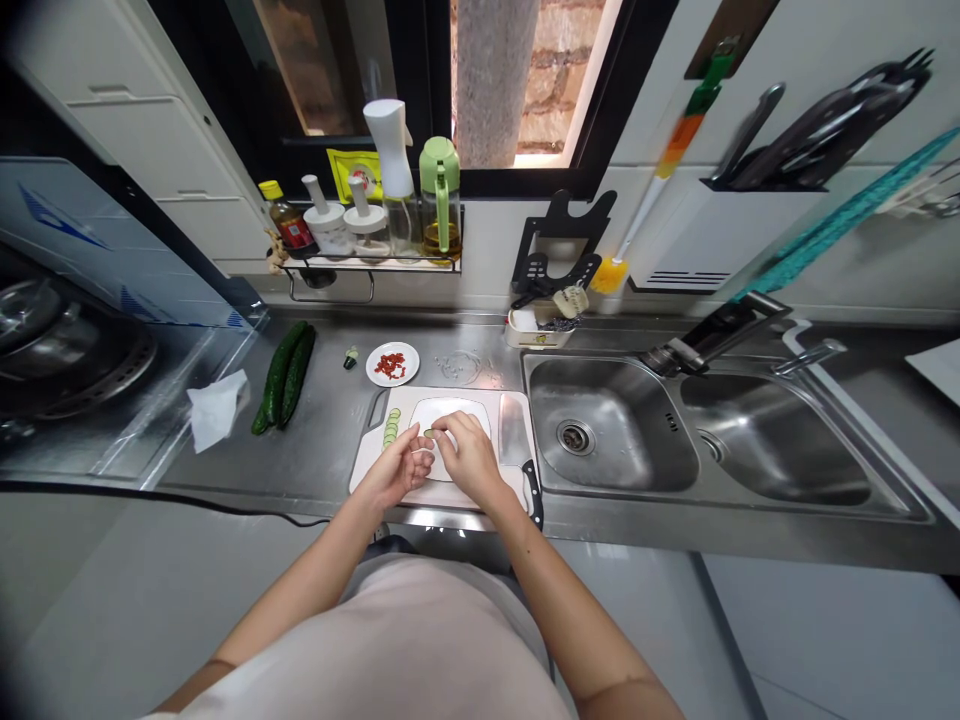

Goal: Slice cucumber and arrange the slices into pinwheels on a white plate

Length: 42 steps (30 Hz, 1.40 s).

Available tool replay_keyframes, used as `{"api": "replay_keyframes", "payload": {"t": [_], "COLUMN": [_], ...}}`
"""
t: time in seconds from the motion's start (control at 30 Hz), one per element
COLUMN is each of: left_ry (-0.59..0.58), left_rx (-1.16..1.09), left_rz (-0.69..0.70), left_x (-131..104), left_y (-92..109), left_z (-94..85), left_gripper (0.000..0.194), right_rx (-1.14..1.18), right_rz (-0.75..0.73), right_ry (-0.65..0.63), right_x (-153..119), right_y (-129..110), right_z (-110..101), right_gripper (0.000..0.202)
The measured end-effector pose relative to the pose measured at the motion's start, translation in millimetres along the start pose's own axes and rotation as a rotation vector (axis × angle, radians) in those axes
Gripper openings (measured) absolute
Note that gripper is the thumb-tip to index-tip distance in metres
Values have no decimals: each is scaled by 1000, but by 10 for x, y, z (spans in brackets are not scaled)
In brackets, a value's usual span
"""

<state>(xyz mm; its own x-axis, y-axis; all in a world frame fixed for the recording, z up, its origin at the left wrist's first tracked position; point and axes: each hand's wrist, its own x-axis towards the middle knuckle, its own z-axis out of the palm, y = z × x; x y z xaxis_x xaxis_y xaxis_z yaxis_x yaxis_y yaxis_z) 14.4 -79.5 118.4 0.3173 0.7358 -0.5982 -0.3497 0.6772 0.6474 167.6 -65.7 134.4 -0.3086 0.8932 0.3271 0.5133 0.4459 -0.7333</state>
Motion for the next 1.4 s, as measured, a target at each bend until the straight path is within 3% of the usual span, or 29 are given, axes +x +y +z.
{"api": "replay_keyframes", "payload": {"t": [0.17,0.33,0.53,0.93,1.4], "left_ry": [-31,25,63,86,128], "left_rx": [-29,-81,47,216,384], "left_rz": [-26,17,152,237,526], "left_x": [22,38,47,86,106], "left_y": [29,74,111,119,180], "left_z": [5,16,-12,-67,-42], "left_gripper": [43,35,35,30,28], "right_rx": [-16,-27,-29,-39,8], "right_rz": [-30,-35,-37,-51,-9], "right_ry": [-19,-29,-30,-63,-66], "right_x": [-11,-25,-47,-13,34], "right_y": [17,41,73,78,73], "right_z": [-5,-8,-1,-31,-50], "right_gripper": [18,17,18,20,15]}}
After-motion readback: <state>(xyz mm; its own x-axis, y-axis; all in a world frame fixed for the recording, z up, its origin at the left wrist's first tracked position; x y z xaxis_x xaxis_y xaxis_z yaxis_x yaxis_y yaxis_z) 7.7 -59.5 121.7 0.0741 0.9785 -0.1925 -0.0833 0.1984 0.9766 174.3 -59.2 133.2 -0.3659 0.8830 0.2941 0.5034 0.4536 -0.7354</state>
